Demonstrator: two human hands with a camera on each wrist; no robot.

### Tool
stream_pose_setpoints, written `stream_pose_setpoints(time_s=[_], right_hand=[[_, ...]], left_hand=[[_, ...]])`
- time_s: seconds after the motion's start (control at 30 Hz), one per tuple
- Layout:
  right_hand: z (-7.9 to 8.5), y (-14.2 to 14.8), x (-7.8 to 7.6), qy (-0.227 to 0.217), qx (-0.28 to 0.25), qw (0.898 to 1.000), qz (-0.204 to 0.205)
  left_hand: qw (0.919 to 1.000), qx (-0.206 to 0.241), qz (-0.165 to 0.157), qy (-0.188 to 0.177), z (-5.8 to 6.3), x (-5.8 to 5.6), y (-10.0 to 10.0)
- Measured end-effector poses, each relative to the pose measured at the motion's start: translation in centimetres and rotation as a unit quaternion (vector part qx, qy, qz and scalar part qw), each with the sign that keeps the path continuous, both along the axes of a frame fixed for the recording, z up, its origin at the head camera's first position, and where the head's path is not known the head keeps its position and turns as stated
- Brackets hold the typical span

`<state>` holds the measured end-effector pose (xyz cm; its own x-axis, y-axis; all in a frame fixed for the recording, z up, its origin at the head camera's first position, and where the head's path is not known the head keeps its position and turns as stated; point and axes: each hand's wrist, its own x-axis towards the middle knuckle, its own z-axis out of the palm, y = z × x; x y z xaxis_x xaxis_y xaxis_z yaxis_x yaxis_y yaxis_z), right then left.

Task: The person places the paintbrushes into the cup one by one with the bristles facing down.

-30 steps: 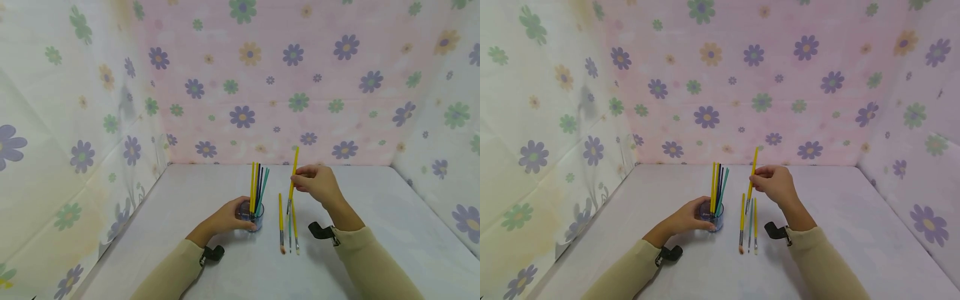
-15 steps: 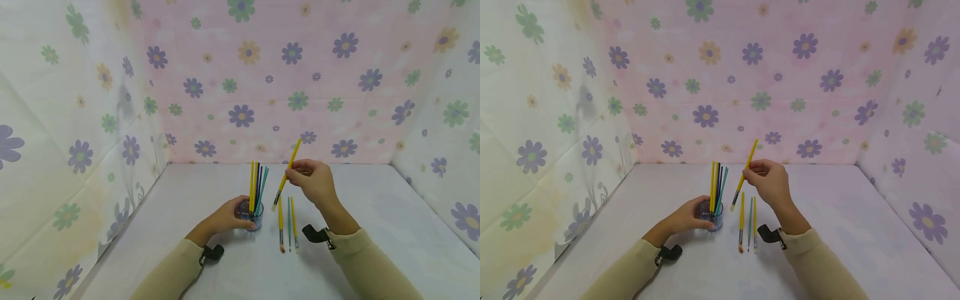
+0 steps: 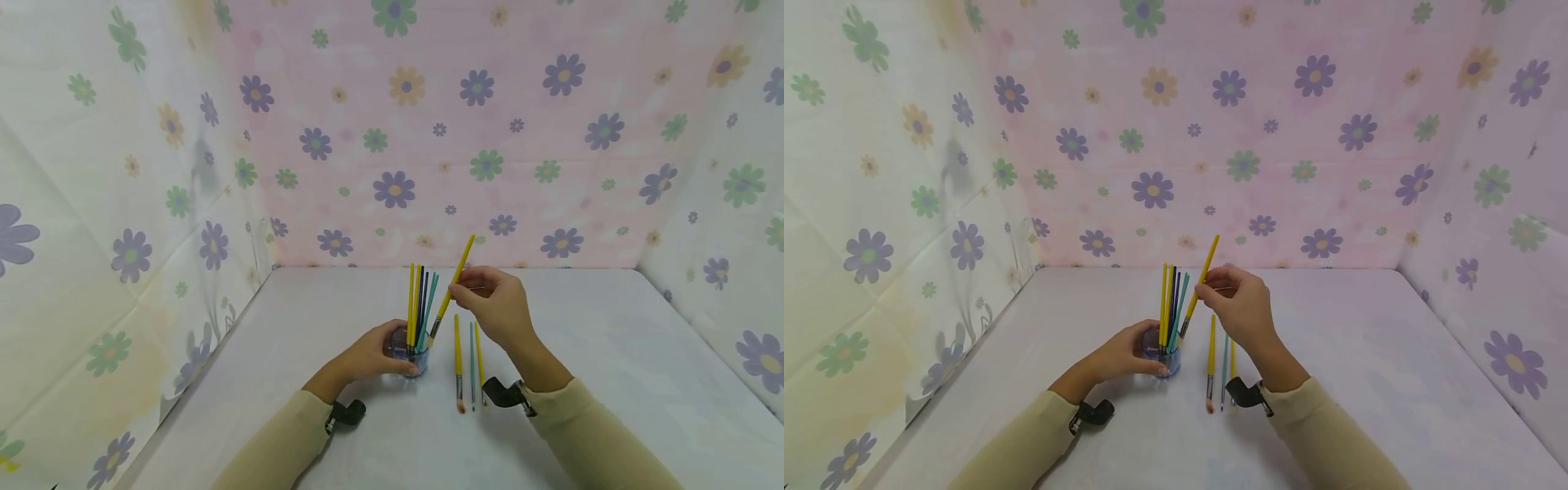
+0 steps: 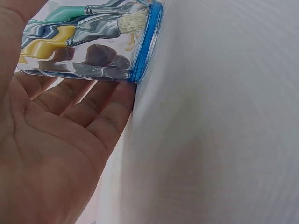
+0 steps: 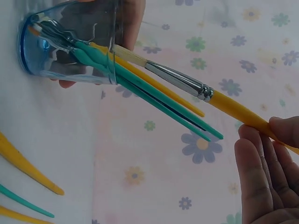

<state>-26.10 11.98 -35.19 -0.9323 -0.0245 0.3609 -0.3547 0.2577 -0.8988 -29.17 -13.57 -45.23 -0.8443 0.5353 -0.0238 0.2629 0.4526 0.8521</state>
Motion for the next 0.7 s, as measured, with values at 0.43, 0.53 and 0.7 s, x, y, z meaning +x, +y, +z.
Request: stream_pose_setpoints(time_s=[0.43, 0.53, 0.7], right_hand=[[-0.5, -1.1, 0.4, 0.046, 0.000, 0.999, 0.006], [-0.9, -1.3, 0.2, 0.045, 0.028, 0.999, -0.001], [-1.8, -1.7, 0.0, 0.039, 0.063, 0.997, -0.010]], left_hand=[[1.0000, -0.001, 0.007, 0.001, -0.1, -0.1, 0.1], [1.0000, -0.003, 0.007, 0.003, -0.2, -0.2, 0.1], [1.0000, 0.008, -0.005, 0.001, -0.3, -0.3, 0.1]])
